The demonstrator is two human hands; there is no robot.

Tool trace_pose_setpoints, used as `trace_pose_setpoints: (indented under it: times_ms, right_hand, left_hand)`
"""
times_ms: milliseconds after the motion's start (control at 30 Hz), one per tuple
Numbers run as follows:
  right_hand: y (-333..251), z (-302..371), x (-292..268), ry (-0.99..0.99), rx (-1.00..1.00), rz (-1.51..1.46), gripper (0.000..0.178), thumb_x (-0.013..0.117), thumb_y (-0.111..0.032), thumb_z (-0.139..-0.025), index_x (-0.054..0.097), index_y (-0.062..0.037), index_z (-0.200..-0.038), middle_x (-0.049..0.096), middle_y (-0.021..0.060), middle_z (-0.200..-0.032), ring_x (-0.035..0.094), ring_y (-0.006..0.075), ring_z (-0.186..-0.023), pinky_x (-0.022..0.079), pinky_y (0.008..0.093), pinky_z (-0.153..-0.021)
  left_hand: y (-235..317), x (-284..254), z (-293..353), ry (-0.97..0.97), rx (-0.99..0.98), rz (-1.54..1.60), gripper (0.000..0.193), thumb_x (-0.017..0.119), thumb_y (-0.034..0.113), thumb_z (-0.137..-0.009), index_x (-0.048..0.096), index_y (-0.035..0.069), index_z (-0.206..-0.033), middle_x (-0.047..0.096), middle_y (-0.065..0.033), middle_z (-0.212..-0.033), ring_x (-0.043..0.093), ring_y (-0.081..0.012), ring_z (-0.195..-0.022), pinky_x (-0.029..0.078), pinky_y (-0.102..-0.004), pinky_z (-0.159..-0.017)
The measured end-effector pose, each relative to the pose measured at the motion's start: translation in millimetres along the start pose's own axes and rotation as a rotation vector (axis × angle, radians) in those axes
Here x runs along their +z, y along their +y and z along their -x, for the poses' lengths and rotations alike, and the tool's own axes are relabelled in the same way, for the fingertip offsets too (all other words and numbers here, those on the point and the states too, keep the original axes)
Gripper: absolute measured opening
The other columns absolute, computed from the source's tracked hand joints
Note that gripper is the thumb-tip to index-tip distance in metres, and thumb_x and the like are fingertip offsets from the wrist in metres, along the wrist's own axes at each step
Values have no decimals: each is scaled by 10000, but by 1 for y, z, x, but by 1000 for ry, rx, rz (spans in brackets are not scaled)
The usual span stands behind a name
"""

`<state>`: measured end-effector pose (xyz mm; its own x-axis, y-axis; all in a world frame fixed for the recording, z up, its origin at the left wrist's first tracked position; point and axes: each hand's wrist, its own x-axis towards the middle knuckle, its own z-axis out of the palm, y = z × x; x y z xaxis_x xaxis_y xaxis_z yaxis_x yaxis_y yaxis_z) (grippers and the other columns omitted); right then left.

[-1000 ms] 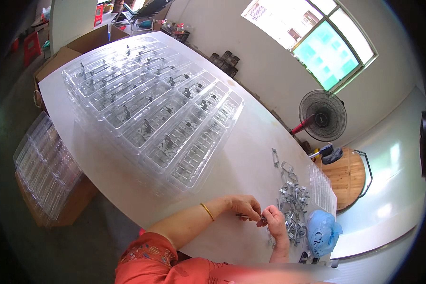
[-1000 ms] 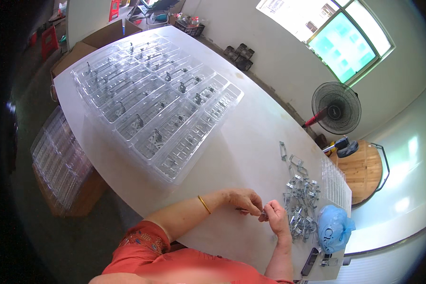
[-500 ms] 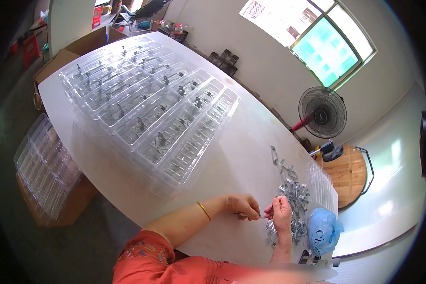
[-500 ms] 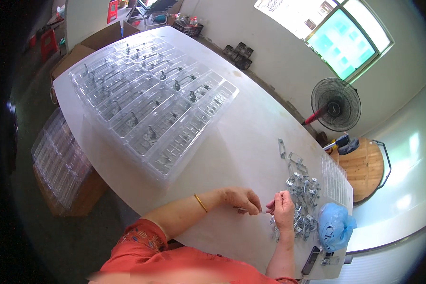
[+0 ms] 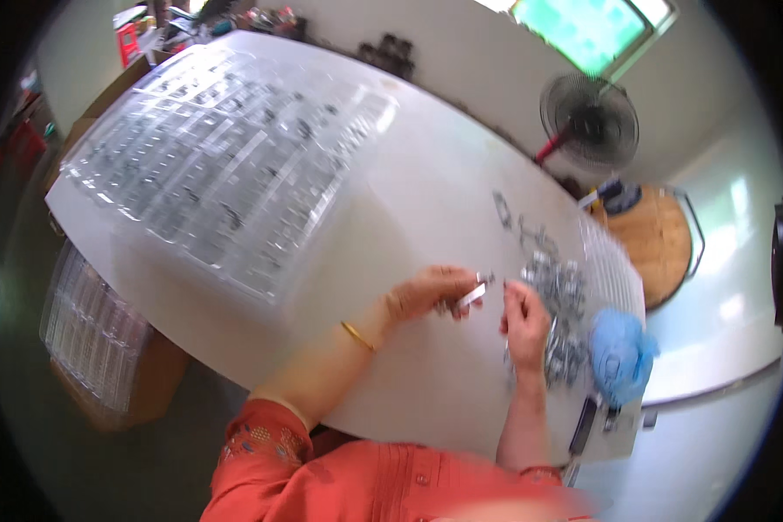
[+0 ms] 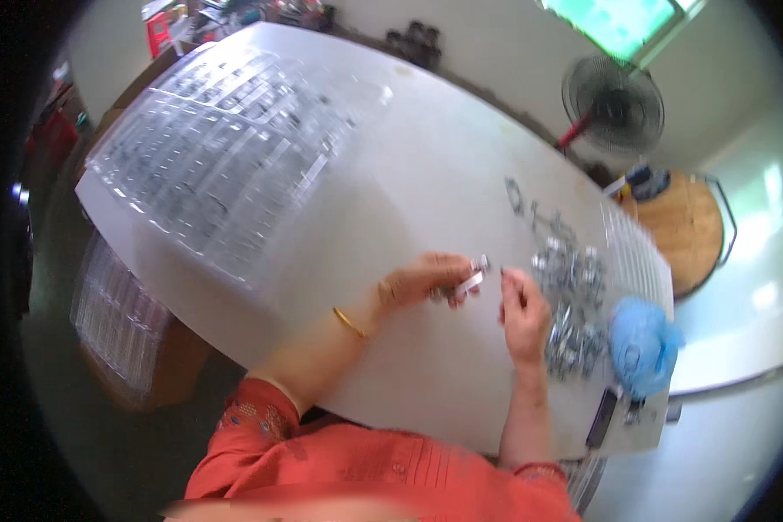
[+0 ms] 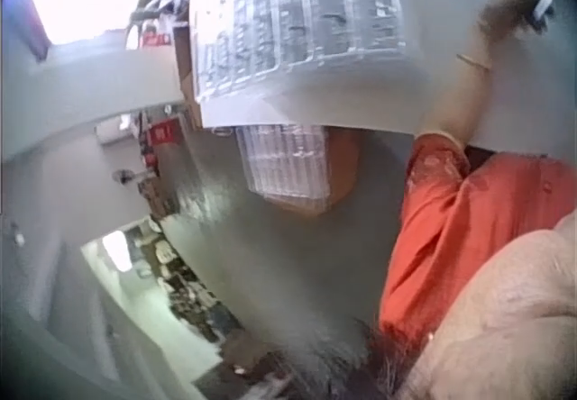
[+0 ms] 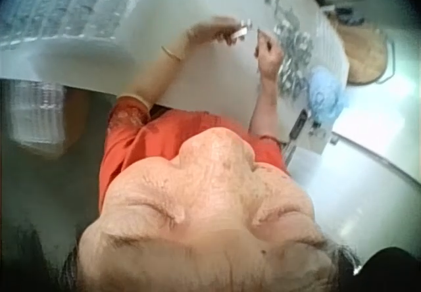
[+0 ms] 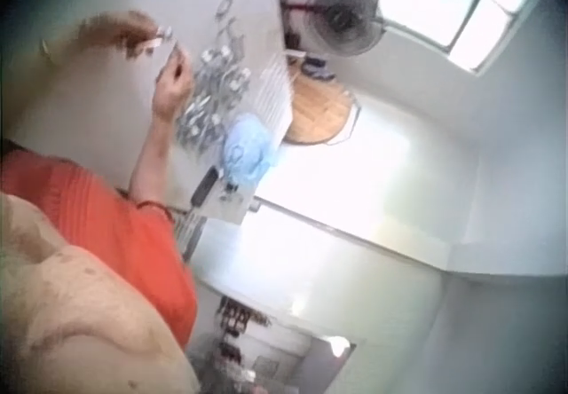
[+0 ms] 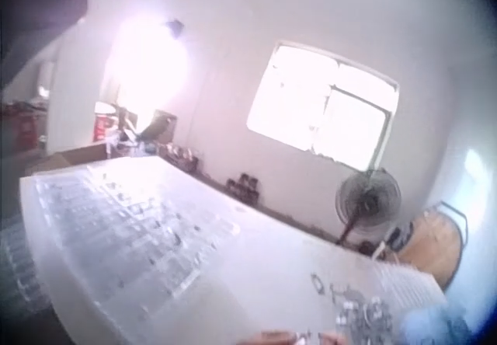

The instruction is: The person assembles small metal bracket components by hand at a workstation, using a small metal rod to aid in the assembly.

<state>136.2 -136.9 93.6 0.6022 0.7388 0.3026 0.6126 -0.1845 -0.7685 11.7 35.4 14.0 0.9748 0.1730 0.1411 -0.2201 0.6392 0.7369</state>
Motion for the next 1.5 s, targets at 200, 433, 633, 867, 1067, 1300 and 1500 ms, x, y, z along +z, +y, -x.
trace_pose_setpoints:
  times_ms: [200,433,633,867,1067,1300,1500]
  right_hand:
    - [-5,-9,6,37,89,-159,125,624,-124,-1020,680,-36,-1089,596,-24,-715,541,43,-610,451,224,-539]
    - [-5,-1,15,13,-14,-70,99,661,-110,-995,682,-30,-1049,611,-24,-713,537,52,-608,439,238,-548]
    - [-12,-4,20,20,-83,27,78,677,-79,-951,660,-26,-1005,632,59,-686,559,107,-585,458,289,-548]
    - [-21,-4,17,-58,12,73,282,623,-89,-990,530,-17,-1246,668,103,-717,667,169,-619,522,301,-584]
    - [-16,-10,5,-392,303,-425,320,567,-120,-1041,503,12,-1326,694,83,-847,690,158,-687,586,295,-632]
    - [-4,-10,-17,-585,506,-766,334,593,-204,-1024,532,-21,-1297,702,98,-872,709,190,-699,559,294,-602]
    - [-5,-10,-13,-530,584,-973,240,526,-195,-1052,528,-34,-1231,721,202,-855,668,225,-534,519,304,-467]
  left_hand:
    - [9,-4,-5,85,6,129,371,600,357,-1036,641,22,-1189,716,-122,-1000,651,-145,-757,531,-307,-671]
    - [2,-3,-3,75,1,124,299,547,290,-1062,648,41,-1195,718,-122,-1022,643,-173,-757,523,-317,-671]
    - [3,-2,-2,103,-21,82,285,628,249,-1016,647,35,-1204,712,-124,-1036,642,-165,-779,517,-324,-680]
    - [1,-4,0,31,-29,-62,266,684,207,-977,655,48,-1189,711,-84,-1036,641,-132,-792,501,-282,-668]
    - [-5,-5,0,39,-84,-125,263,722,189,-959,646,54,-1171,691,-34,-993,631,-111,-759,479,-249,-651]
    - [2,8,-2,-45,-102,-98,312,717,166,-966,567,31,-1203,668,-50,-966,622,-116,-746,501,-268,-666]
    - [1,3,-1,-85,-94,-131,296,726,195,-963,581,32,-1165,669,-45,-924,614,-111,-720,480,-250,-643]
